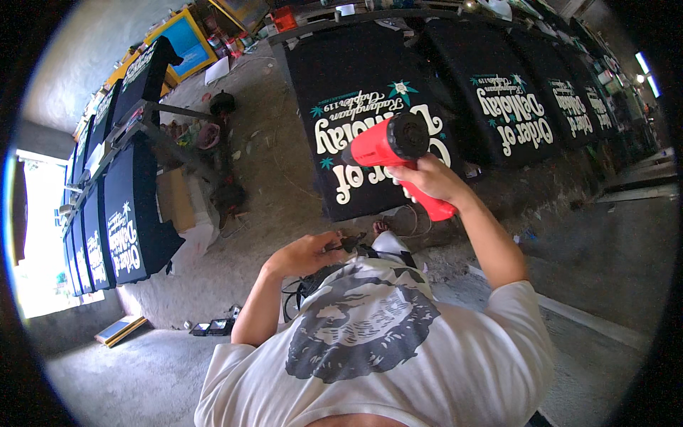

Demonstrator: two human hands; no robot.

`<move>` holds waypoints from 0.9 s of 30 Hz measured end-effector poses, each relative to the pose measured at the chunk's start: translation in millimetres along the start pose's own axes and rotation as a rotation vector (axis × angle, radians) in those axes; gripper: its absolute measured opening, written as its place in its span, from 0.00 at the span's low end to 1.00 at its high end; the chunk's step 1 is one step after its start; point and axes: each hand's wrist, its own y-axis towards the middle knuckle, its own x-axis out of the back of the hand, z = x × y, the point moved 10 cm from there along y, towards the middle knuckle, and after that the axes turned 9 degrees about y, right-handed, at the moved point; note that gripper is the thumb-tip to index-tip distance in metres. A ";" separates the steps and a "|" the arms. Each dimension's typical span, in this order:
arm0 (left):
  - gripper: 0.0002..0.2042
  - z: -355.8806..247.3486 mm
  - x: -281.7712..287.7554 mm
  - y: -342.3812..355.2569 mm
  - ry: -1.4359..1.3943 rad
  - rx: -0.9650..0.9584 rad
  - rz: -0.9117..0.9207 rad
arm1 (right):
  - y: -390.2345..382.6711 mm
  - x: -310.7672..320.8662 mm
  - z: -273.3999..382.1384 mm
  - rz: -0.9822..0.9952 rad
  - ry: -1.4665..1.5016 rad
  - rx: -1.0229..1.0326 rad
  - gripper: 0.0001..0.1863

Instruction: The person uses a red heat gun to apply heat to printed designs on black t-shirts hanging on a rack. The person moves the heat gun across the surface of each shirt to cure or set the print.

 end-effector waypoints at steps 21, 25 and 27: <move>0.21 -75.5 -32.5 86.8 -0.021 -0.027 -0.123 | -45.9 88.0 -16.0 0.157 -0.013 -0.022 0.18; 0.22 -82.5 -41.6 100.4 -0.033 -0.007 -0.101 | -37.2 123.5 -27.0 -0.009 0.019 0.038 0.17; 0.22 -85.5 -46.9 105.8 -0.028 0.001 -0.086 | -36.9 121.0 -25.3 -0.023 0.045 0.108 0.18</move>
